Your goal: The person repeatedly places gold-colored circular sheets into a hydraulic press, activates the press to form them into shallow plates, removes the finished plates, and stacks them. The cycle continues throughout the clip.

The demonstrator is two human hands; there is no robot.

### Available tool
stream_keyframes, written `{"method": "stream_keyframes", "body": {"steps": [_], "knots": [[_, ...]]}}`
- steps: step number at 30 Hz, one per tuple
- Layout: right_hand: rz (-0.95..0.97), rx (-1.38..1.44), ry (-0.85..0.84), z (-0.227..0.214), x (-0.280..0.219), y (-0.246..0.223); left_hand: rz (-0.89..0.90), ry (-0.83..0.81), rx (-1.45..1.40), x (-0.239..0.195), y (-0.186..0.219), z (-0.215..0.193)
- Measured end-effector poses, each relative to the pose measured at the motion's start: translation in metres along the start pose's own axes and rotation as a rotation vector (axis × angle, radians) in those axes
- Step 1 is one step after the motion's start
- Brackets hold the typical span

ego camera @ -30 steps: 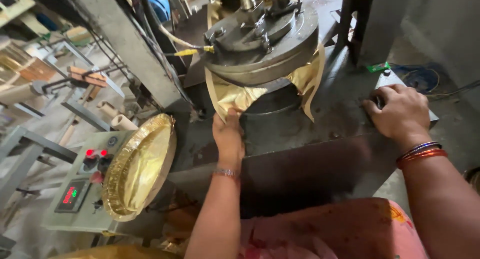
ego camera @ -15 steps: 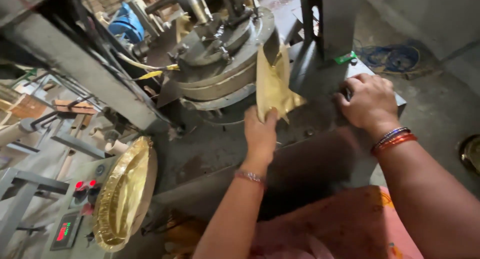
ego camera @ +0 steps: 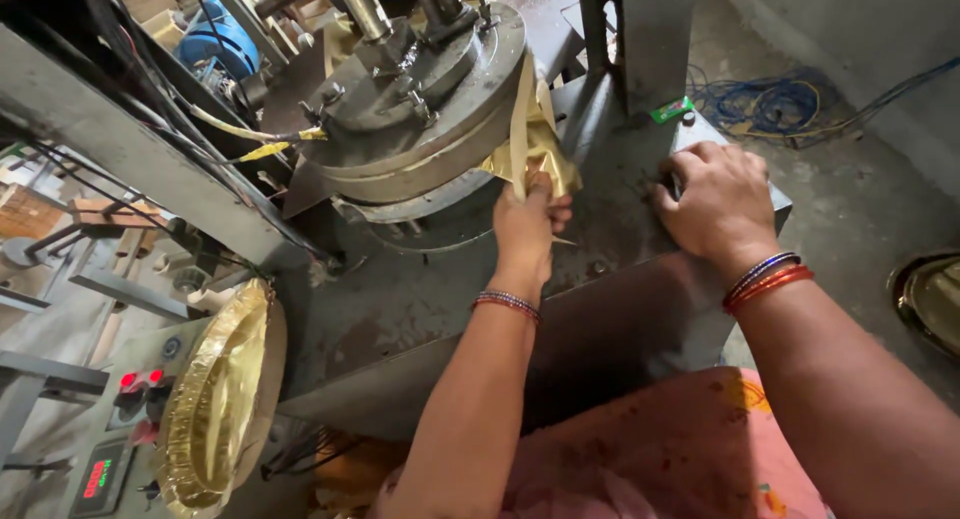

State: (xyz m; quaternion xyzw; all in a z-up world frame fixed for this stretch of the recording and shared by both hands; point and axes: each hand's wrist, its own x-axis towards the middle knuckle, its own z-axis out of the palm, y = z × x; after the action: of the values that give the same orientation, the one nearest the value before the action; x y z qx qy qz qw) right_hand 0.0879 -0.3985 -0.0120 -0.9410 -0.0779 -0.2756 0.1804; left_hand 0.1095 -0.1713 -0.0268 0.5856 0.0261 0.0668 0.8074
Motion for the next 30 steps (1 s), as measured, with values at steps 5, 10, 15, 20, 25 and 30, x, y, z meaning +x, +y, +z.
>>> {"method": "stream_keyframes", "body": {"steps": [5, 10, 15, 20, 25, 30], "knots": [[-0.020, -0.067, 0.012, 0.002, 0.004, 0.003, 0.076, 0.071, 0.007, -0.052, 0.019, -0.018], [-0.013, -0.034, -0.018, 0.001, 0.000, 0.000, 0.313, 0.215, -0.103, -0.147, 0.081, -0.073], [-0.036, -0.060, 0.016, 0.006, 0.001, 0.004, 0.879, 0.074, -0.264, -0.225, 0.150, -0.209], [-0.007, -0.064, -0.022, 0.006, 0.000, 0.006, 0.927, 0.161, -0.322, -0.321, 0.183, -0.382], [0.009, -0.090, -0.043, 0.008, 0.002, 0.006, 0.978, 0.251, -0.393, -0.332, 0.133, -0.530], [0.014, -0.115, -0.064, 0.010, -0.001, 0.008, 1.014, 0.353, -0.470, -0.334, 0.104, -0.534]]}}
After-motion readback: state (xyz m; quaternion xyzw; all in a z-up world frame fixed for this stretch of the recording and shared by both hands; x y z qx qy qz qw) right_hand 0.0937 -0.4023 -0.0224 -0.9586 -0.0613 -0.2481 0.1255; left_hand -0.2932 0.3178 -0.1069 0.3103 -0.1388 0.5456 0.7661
